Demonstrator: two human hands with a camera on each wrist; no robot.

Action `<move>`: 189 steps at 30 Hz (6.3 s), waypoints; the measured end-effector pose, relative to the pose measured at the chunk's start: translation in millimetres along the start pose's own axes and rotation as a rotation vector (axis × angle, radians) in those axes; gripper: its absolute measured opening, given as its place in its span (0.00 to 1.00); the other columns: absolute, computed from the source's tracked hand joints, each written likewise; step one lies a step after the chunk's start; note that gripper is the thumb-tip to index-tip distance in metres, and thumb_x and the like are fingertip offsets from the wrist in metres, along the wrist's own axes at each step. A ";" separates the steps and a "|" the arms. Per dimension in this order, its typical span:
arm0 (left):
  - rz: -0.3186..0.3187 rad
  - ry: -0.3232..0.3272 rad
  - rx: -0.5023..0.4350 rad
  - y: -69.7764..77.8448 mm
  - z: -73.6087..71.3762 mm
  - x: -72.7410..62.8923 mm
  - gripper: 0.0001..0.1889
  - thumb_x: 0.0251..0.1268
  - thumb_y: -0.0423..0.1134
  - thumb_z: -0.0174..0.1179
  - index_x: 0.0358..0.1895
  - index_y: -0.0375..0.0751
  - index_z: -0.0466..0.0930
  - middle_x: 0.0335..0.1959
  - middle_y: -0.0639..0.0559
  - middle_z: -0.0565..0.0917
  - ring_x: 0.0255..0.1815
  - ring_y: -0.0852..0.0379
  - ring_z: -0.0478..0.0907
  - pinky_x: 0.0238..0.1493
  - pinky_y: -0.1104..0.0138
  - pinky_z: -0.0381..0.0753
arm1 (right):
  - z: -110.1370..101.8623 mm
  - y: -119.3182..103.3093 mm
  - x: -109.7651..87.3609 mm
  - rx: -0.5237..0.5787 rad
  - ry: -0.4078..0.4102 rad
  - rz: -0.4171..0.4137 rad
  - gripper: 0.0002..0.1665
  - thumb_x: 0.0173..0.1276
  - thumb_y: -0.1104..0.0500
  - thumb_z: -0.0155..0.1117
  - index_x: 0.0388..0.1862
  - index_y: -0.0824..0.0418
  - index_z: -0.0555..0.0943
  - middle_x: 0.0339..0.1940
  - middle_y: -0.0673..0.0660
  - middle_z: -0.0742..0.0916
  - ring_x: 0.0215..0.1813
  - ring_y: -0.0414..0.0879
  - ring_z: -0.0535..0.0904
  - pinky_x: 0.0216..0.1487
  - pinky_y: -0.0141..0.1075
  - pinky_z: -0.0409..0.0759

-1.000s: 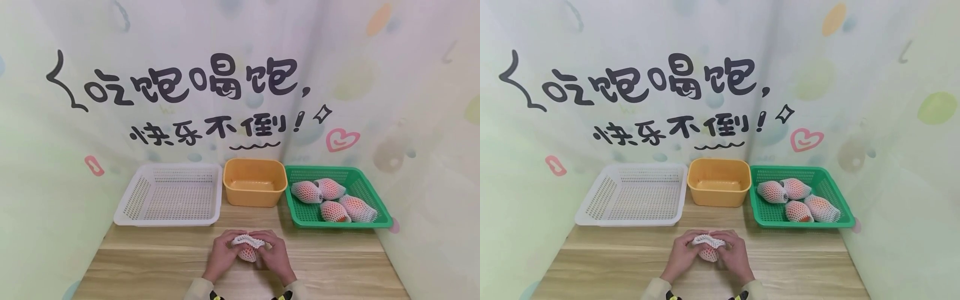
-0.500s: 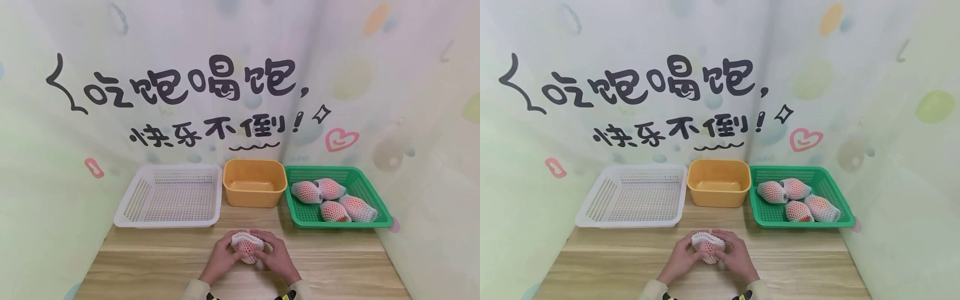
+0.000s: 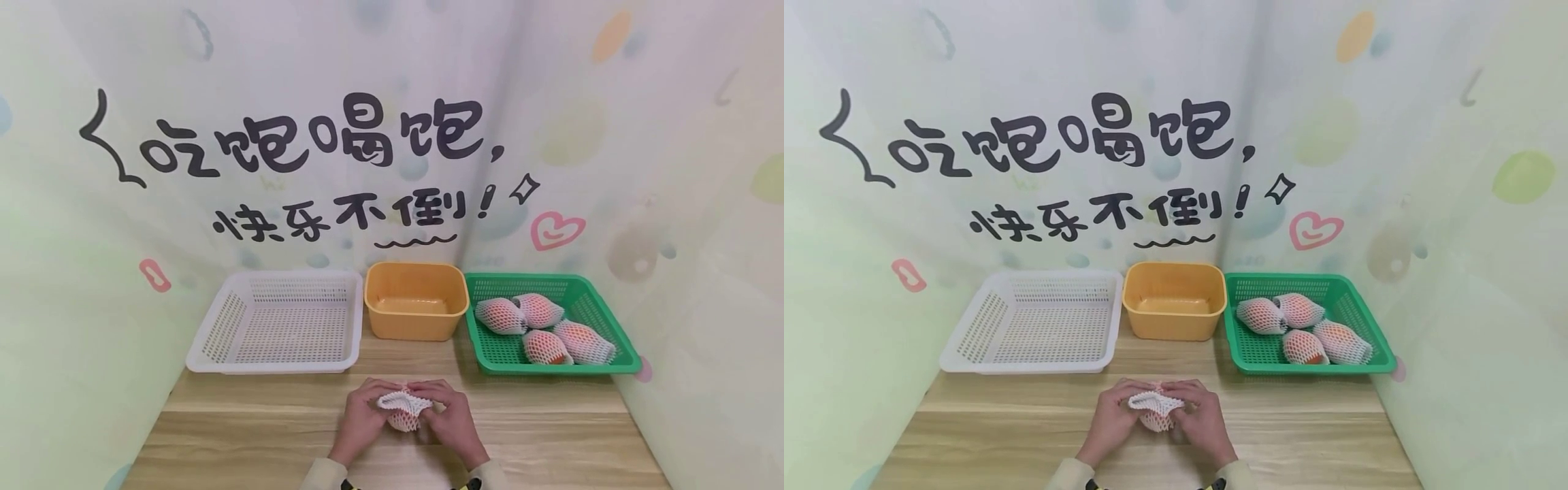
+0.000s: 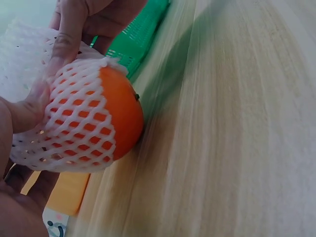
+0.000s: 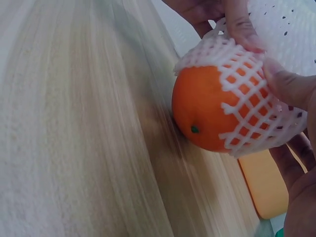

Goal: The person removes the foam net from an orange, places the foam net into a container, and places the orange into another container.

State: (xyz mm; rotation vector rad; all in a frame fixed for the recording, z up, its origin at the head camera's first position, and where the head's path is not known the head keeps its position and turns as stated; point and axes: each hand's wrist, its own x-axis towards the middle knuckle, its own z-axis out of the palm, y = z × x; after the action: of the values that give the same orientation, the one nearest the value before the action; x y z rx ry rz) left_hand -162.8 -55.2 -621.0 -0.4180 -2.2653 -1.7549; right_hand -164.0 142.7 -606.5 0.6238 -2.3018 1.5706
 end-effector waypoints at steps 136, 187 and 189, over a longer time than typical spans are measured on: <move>-0.235 -0.282 0.045 -4.9 -0.6 -9.9 0.39 0.47 0.44 0.82 0.66 0.51 0.73 0.64 0.53 0.78 0.64 0.49 0.78 0.63 0.65 0.79 | -105.2 -3.6 196.1 -0.401 -0.147 0.560 0.33 0.72 0.34 0.62 0.56 0.61 0.82 0.52 0.62 0.87 0.50 0.53 0.81 0.43 0.38 0.84; -0.188 0.057 0.190 48.3 -121.0 72.5 0.39 0.51 0.53 0.80 0.67 0.45 0.76 0.62 0.48 0.81 0.60 0.50 0.79 0.55 0.68 0.85 | 34.3 -47.8 88.2 -0.468 -0.373 -0.063 0.28 0.66 0.54 0.72 0.64 0.56 0.80 0.67 0.53 0.83 0.70 0.50 0.77 0.71 0.47 0.77; -0.207 0.058 0.212 45.3 -125.1 77.8 0.40 0.51 0.54 0.79 0.67 0.44 0.76 0.62 0.47 0.81 0.60 0.49 0.79 0.55 0.65 0.85 | 42.7 -50.3 87.0 -0.477 -0.387 -0.073 0.29 0.66 0.55 0.72 0.65 0.56 0.79 0.69 0.53 0.82 0.71 0.50 0.77 0.70 0.47 0.78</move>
State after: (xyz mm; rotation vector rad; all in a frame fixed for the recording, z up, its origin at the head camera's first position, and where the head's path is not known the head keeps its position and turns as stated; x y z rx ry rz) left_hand -216.1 -160.0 -521.3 -0.0935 -2.4944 -1.5682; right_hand -213.8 70.7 -541.2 0.9263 -2.7552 0.8659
